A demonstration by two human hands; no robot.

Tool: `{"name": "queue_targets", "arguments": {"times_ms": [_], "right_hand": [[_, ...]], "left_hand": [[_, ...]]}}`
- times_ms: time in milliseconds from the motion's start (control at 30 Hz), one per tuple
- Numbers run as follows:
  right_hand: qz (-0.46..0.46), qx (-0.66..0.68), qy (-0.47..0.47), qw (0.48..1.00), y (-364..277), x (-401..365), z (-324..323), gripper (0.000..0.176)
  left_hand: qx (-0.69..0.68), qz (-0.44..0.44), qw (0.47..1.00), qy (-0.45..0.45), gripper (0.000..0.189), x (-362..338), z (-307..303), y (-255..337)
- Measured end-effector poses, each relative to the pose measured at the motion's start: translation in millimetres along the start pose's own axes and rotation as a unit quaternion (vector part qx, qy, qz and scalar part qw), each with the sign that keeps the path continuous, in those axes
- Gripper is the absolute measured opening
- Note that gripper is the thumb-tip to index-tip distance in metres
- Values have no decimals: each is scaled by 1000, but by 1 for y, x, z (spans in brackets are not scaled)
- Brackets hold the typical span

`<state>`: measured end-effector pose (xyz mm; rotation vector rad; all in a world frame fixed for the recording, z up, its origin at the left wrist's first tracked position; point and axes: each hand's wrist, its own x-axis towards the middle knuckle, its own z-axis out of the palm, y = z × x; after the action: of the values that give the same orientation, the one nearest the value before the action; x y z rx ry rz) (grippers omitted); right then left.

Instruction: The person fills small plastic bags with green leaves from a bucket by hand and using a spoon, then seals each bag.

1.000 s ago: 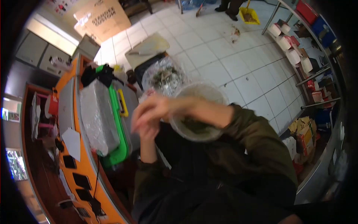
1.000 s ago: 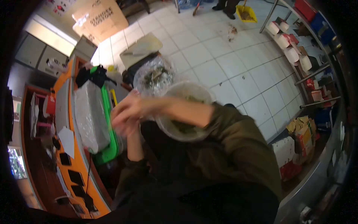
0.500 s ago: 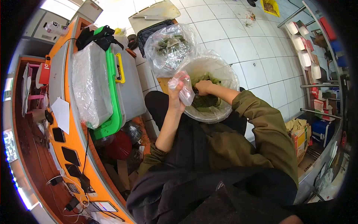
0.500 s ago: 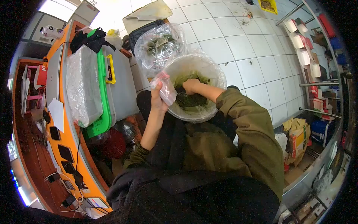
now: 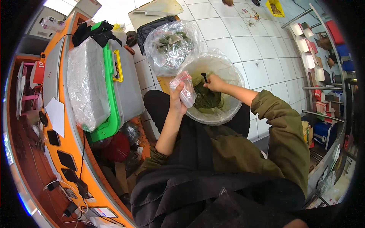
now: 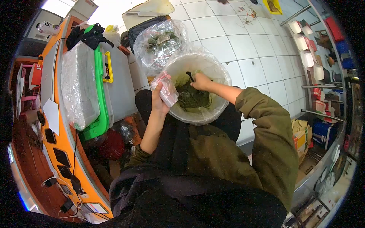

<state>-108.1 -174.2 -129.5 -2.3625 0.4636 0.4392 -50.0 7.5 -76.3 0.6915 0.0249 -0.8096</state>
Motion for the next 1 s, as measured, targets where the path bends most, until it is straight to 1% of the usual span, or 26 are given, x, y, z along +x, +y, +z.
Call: {"name": "queue_targets", "arguments": {"times_ms": [67, 133, 167, 233, 267, 333, 367, 433, 467, 533, 567, 600, 633, 667, 700, 733, 767, 833, 867, 933, 967, 1000], "right_hand": [[6, 19, 0, 1000, 1, 0, 2, 24], [25, 32, 34, 999, 4, 3, 4, 20], [26, 33, 33, 999, 6, 4, 8, 20], [74, 195, 4, 978, 11, 7, 17, 17], [74, 195, 3, 978, 15, 7, 19, 17], [7, 145, -106, 984, 8, 2, 6, 17], [6, 144, -107, 984, 4, 1, 0, 17], [-86, 39, -223, 970, 5, 1, -8, 17], [-87, 38, -224, 970, 5, -1, -10, 17], [-38, 53, -320, 945, 8, -2, -12, 17], [-39, 54, -320, 945, 13, 0, -5, 17], [-91, 8, -231, 969, 25, 6, 10, 16], [-142, -38, -140, 979, 26, 8, 13, 16], [-142, -37, -141, 979, 28, 8, 15, 16], [-104, 59, -157, 980, 23, 6, 13, 15], [-66, 154, -170, 971, 17, 3, 10, 14], [-69, 154, -170, 971, 13, 2, 6, 14], [-49, 171, -271, 946, 14, 5, 1, 13], [-54, 168, -270, 947, 15, 9, -4, 13], [-69, 140, -299, 942, 16, 12, -10, 13], [-47, 174, -273, 945, 17, 13, -11, 14], [-47, 175, -273, 945, 20, 16, -8, 14]], "left_hand": [[1, -2, 1000, 5, 57, -1, -1, 0], [4, -4, 1000, -4, 57, -2, 0, -1], [3, -5, 1000, -3, 57, -2, 0, -1], [-5, 0, 1000, 1, 55, -2, 0, -1], [-5, -1, 1000, 2, 55, -2, 0, -1], [-9, -13, 1000, -26, 54, -1, -1, 0], [-10, -11, 1000, -26, 54, -1, -2, -1], [-1, -11, 1000, -15, 53, 0, 0, 0], [-1, -10, 1000, -14, 53, 0, 1, 0], [-5, -12, 1000, -16, 53, 0, 1, 0], [-4, -12, 1000, -16, 53, 0, 1, 0], [-8, -11, 1000, -19, 53, -1, 2, 0], [-14, -9, 1000, -21, 52, -1, 2, 0], [-15, -10, 1000, -20, 52, -1, 2, 0], [-12, -13, 1000, -17, 52, 0, 0, -1], [-10, -15, 1000, -14, 52, 0, -1, -1], [-9, -13, 1000, -14, 52, 0, -1, -1], [6, -13, 1000, -2, 51, 1, 1, -1], [8, -7, 1000, -3, 51, 2, 2, 0], [13, -26, 1000, -7, 51, 1, 2, 0], [9, -28, 999, -23, 51, 0, 2, 1], [9, -29, 999, -22, 51, 0, 2, 1]]}}
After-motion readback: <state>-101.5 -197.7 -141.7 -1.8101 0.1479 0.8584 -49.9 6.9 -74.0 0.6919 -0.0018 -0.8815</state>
